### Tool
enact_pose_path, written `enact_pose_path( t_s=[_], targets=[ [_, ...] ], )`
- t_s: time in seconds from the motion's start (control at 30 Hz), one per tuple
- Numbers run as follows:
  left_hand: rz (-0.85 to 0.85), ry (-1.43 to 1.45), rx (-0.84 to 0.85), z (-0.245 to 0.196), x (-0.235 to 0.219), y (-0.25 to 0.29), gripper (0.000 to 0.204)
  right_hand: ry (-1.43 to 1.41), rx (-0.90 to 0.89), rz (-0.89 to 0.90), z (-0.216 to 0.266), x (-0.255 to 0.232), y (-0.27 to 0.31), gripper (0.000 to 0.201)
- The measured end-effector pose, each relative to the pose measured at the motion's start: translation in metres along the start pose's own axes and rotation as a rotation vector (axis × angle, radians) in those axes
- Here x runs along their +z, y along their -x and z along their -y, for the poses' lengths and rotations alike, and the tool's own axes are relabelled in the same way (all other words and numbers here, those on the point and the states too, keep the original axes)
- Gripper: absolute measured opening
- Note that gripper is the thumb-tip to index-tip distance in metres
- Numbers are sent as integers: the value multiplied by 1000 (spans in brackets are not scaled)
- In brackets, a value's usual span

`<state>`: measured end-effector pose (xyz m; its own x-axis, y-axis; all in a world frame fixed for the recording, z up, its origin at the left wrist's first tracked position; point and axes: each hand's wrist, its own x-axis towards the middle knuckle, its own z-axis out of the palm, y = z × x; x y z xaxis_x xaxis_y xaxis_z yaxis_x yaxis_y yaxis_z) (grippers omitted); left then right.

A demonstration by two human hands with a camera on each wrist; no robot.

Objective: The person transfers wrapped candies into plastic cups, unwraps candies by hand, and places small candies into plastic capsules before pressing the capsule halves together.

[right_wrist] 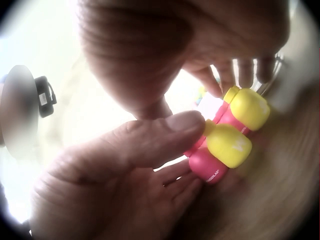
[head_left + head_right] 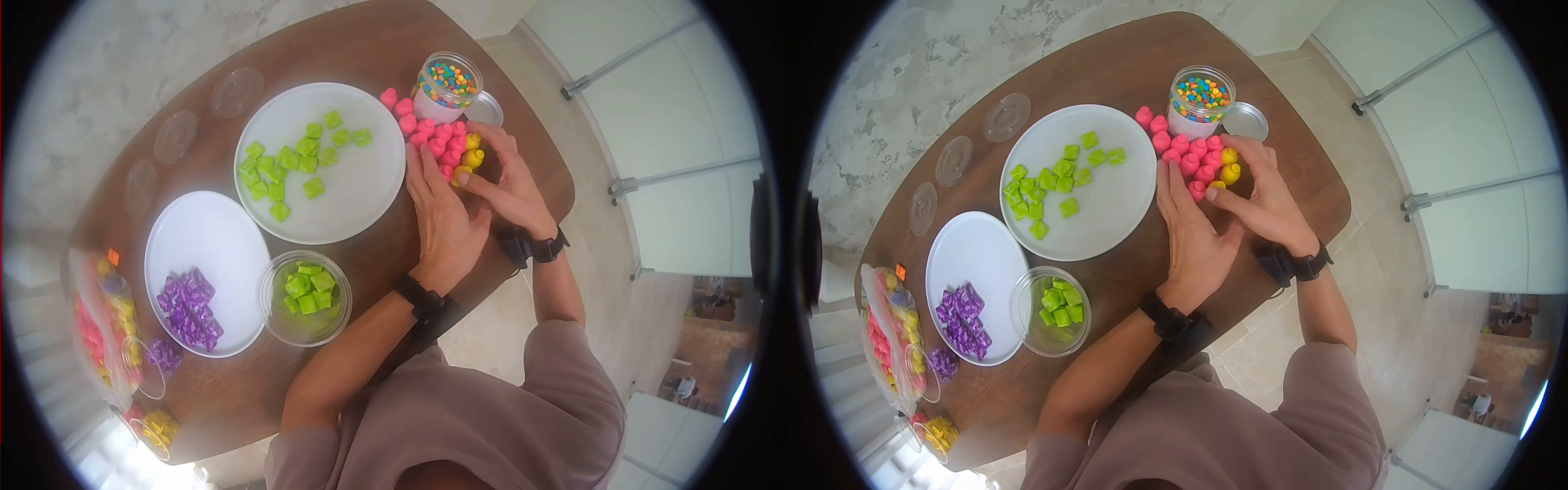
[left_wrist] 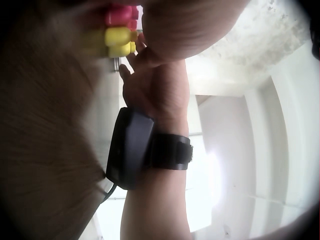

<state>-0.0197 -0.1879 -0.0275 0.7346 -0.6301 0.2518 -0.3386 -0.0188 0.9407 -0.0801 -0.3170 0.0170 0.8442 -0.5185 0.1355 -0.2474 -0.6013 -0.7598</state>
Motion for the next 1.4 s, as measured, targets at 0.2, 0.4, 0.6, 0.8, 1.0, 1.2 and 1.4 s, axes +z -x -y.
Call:
enact_pose_path(
  t_s=[0.2,0.4,0.6,0.8,1.0,1.2,1.4],
  targets=[
    [-15,-71,56,-1,-2,-1,109,231,-289,-81,26,-21,-16,66],
    [-11,-78,62,-2,-1,1,109,423,-639,271,74,-25,-99,49],
    [-40,-87,100,4,3,3,109,834,-341,831,84,13,-159,33],
    [-41,-67,93,1,1,2,106,1040,-311,896,98,19,-157,24],
    [-38,-71,92,1,-2,6,107,1059,-285,930,108,20,-153,20],
    [-25,-74,105,-2,-7,9,109,1019,-470,862,79,19,-138,16],
    [-23,-81,100,-3,-7,10,115,925,-550,859,88,1,-105,15]
  ],
)
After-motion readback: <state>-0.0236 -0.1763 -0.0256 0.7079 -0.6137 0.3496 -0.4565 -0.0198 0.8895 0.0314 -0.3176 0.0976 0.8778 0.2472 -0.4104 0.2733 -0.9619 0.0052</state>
